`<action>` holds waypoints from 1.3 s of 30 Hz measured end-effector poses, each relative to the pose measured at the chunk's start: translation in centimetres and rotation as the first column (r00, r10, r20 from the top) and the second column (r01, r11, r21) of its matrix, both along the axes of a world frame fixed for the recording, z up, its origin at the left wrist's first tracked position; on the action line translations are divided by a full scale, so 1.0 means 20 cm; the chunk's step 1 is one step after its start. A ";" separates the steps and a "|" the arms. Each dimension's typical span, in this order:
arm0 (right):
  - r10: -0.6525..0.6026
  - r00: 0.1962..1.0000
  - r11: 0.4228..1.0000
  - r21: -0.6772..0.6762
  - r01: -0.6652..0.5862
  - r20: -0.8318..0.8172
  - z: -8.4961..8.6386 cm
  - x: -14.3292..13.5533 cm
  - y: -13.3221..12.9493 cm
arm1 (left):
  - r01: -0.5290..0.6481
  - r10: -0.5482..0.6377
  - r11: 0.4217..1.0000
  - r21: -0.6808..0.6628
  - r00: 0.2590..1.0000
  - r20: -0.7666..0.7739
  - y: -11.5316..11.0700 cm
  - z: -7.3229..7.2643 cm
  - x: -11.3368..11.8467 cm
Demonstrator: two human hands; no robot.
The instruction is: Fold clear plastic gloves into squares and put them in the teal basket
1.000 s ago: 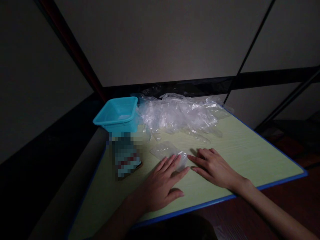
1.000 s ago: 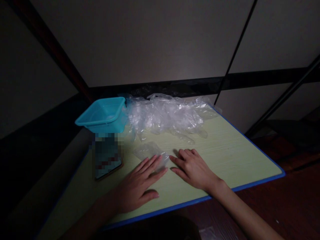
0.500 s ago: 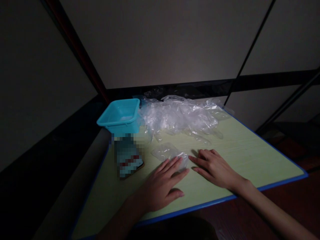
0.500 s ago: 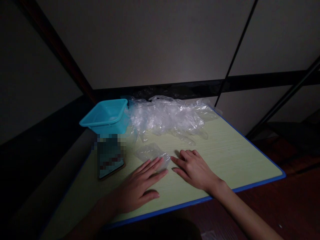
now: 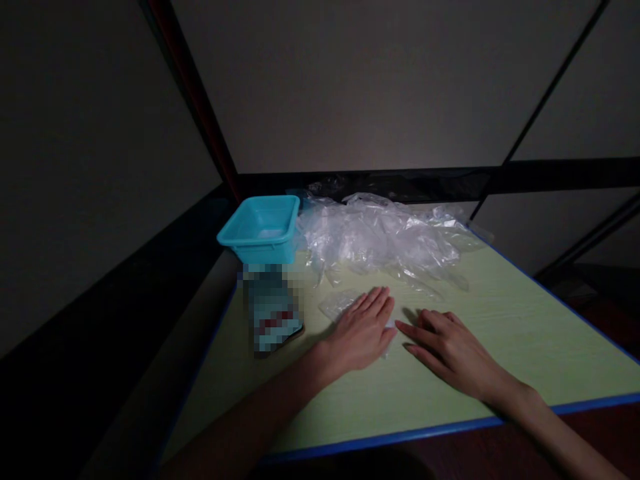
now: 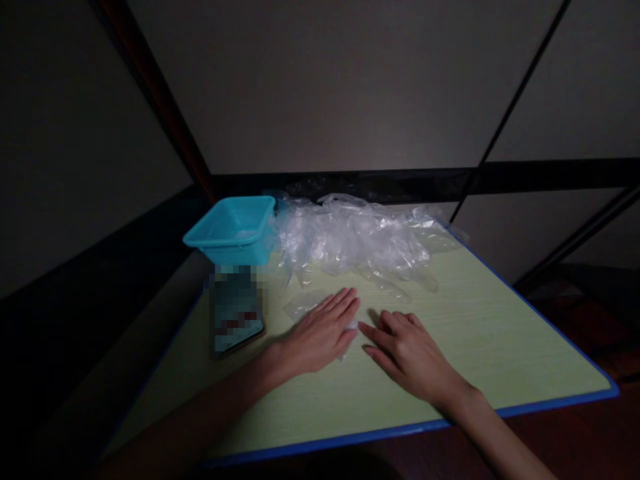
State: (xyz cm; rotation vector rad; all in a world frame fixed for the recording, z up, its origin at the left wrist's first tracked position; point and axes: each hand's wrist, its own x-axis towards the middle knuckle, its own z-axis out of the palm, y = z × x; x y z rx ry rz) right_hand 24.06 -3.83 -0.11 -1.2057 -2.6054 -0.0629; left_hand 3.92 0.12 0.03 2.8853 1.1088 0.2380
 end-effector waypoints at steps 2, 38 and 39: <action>-0.003 1.000 1.000 -0.012 0.003 0.001 0.00 0.00 0.00 | 0.008 -0.008 1.000 -0.002 1.000 0.001 0.00 -0.01 -0.01; 0.034 0.999 0.999 0.018 -0.034 -0.006 -0.05 0.05 0.00 | -0.181 0.187 0.981 -0.064 0.978 0.095 0.04 -0.02 -0.05; 0.035 0.999 0.999 0.023 -0.035 -0.005 -0.05 0.05 0.00 | -0.189 0.195 0.980 -0.066 0.976 0.096 0.04 -0.02 -0.05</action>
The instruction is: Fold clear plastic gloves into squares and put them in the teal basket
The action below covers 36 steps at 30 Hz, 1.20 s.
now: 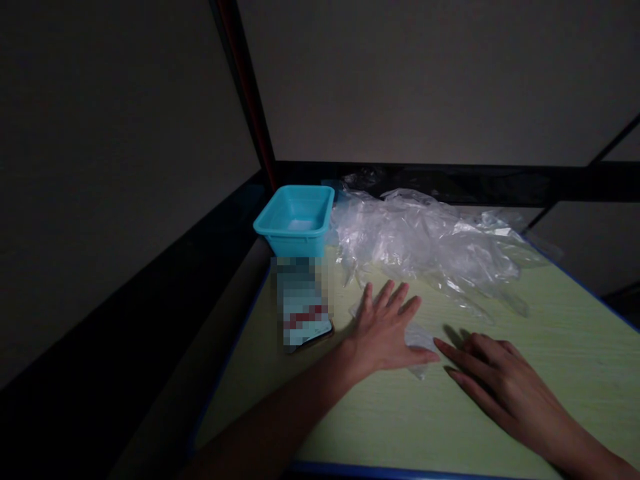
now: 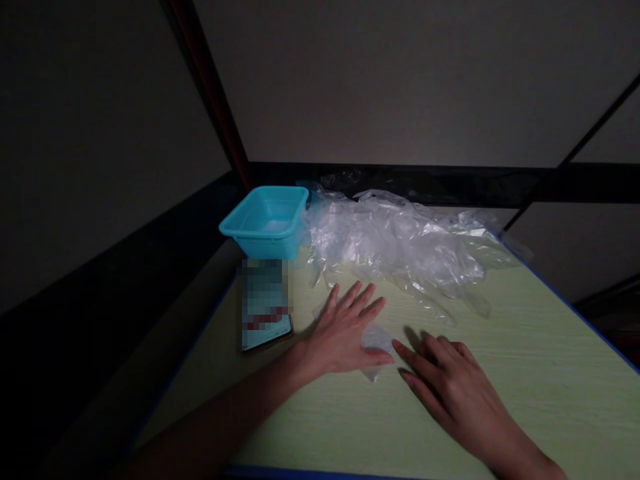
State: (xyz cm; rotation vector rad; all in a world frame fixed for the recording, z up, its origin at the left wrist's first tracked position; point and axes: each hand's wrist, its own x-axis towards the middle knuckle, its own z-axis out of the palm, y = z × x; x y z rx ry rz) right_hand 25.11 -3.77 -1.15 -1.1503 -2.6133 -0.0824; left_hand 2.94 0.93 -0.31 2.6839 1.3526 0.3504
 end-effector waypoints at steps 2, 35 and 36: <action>0.004 1.000 1.000 0.014 -0.004 -0.003 0.00 0.00 0.00 | -0.004 0.004 1.000 -0.003 1.000 0.000 0.00 0.00 0.00; -0.003 1.000 1.000 0.027 0.003 -0.002 0.00 0.01 0.00 | -0.067 0.069 0.995 0.071 0.997 -0.032 -0.05 -0.01 -0.05; -0.005 1.000 1.000 0.023 0.005 -0.007 0.00 0.01 0.00 | -0.069 0.072 0.994 0.079 0.997 -0.029 -0.05 -0.01 -0.05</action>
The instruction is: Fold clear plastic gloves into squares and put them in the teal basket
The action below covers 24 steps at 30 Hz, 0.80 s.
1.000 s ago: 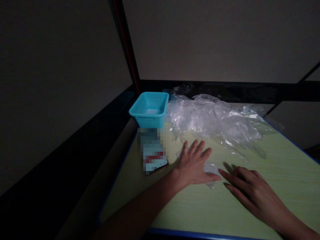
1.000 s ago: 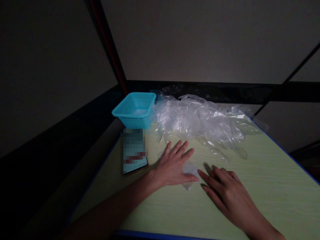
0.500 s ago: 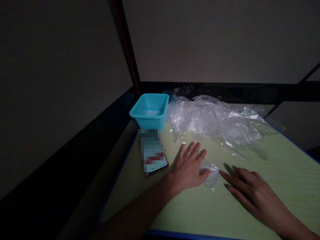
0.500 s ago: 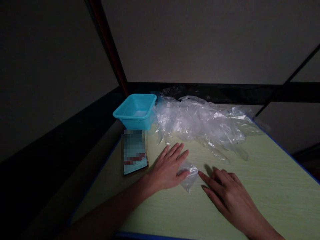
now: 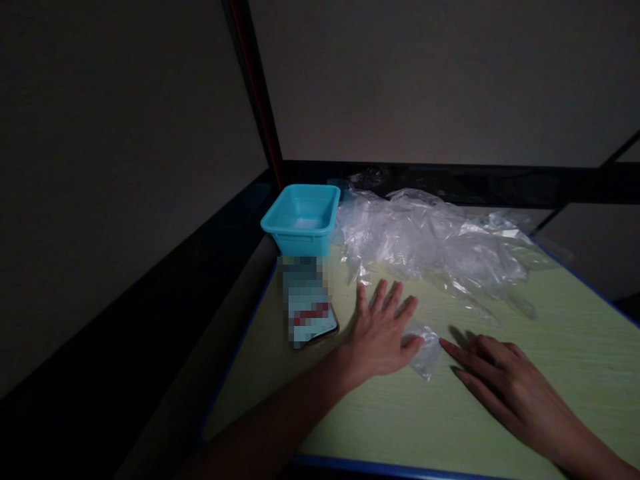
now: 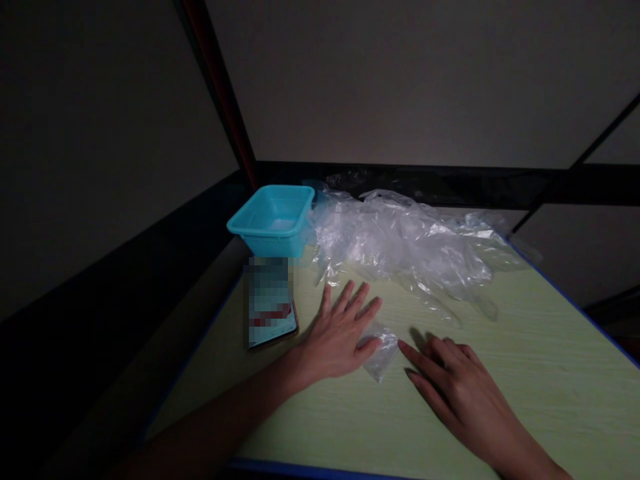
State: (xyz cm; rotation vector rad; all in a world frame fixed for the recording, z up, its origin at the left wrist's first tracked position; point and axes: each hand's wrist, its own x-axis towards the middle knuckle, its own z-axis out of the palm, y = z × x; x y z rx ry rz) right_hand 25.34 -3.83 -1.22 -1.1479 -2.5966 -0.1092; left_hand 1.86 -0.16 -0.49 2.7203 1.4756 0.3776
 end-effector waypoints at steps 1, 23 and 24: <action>-0.002 1.000 1.000 -0.004 0.002 -0.005 0.00 0.00 0.00 | -0.002 0.002 1.000 0.005 1.000 0.001 0.00 0.00 0.00; -0.002 1.000 0.999 -0.034 0.001 -0.029 0.01 -0.01 0.01 | -0.036 0.034 0.993 0.113 0.999 0.019 -0.01 0.04 0.01; -0.004 0.999 0.999 -0.036 0.003 -0.036 0.01 -0.01 0.01 | -0.033 0.030 0.991 0.128 0.999 0.022 -0.01 0.05 0.02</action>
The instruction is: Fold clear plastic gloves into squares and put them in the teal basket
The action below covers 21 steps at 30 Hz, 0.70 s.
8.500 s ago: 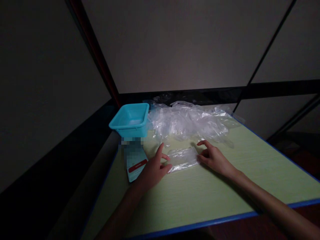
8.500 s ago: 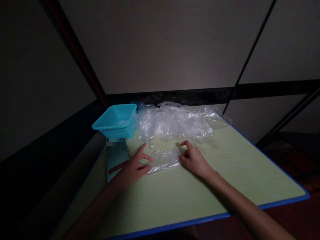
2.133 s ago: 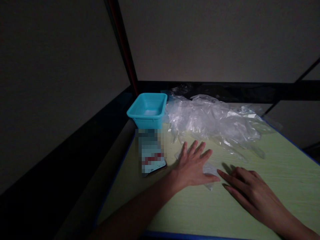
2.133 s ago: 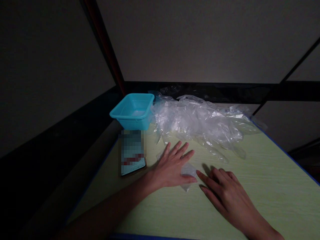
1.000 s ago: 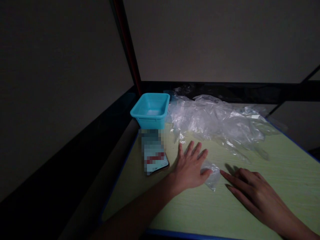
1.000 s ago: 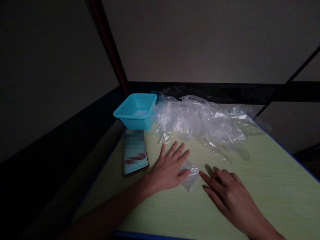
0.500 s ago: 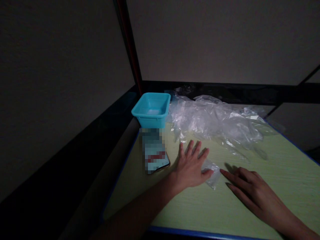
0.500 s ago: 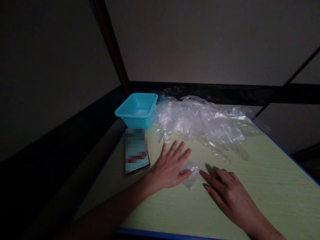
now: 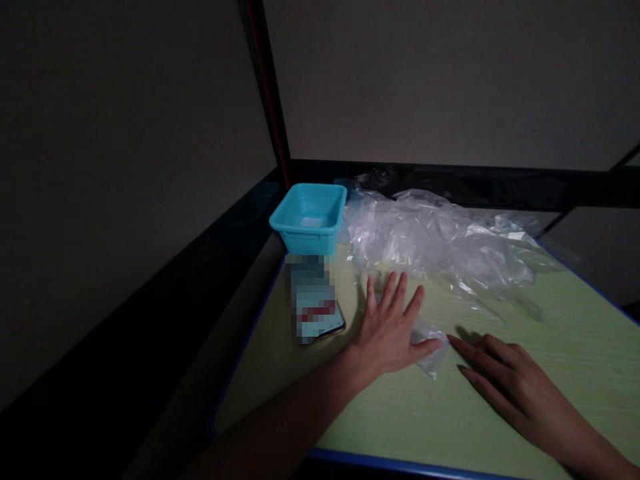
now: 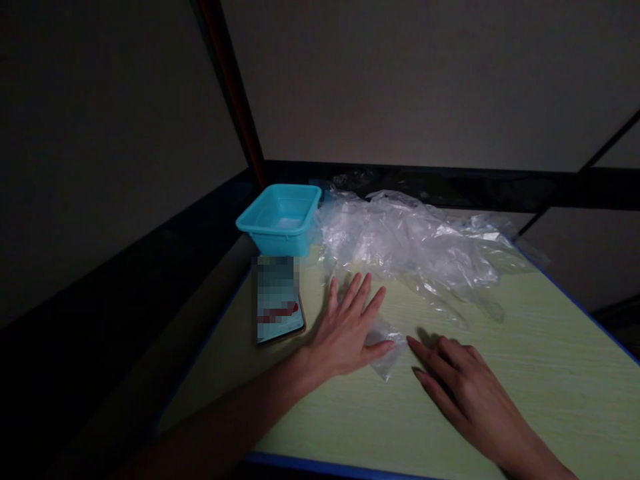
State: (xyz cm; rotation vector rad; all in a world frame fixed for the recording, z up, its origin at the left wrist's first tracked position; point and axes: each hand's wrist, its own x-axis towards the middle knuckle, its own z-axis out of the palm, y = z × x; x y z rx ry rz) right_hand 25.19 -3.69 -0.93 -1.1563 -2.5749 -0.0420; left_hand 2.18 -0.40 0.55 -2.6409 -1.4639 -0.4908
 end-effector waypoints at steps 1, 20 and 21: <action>-0.002 1.000 1.000 -0.002 0.002 -0.007 0.00 0.00 0.00 | 0.007 -0.007 1.000 0.018 1.000 0.005 0.00 0.01 0.00; 0.261 0.961 0.963 0.093 -0.253 -0.092 0.04 -0.06 -0.04 | 0.012 0.030 0.991 -0.136 0.954 0.300 -0.34 -0.01 -0.05; 0.265 0.960 0.963 0.077 -0.258 -0.091 0.05 -0.06 -0.05 | 0.015 0.032 0.989 -0.150 0.952 0.304 -0.34 -0.01 -0.06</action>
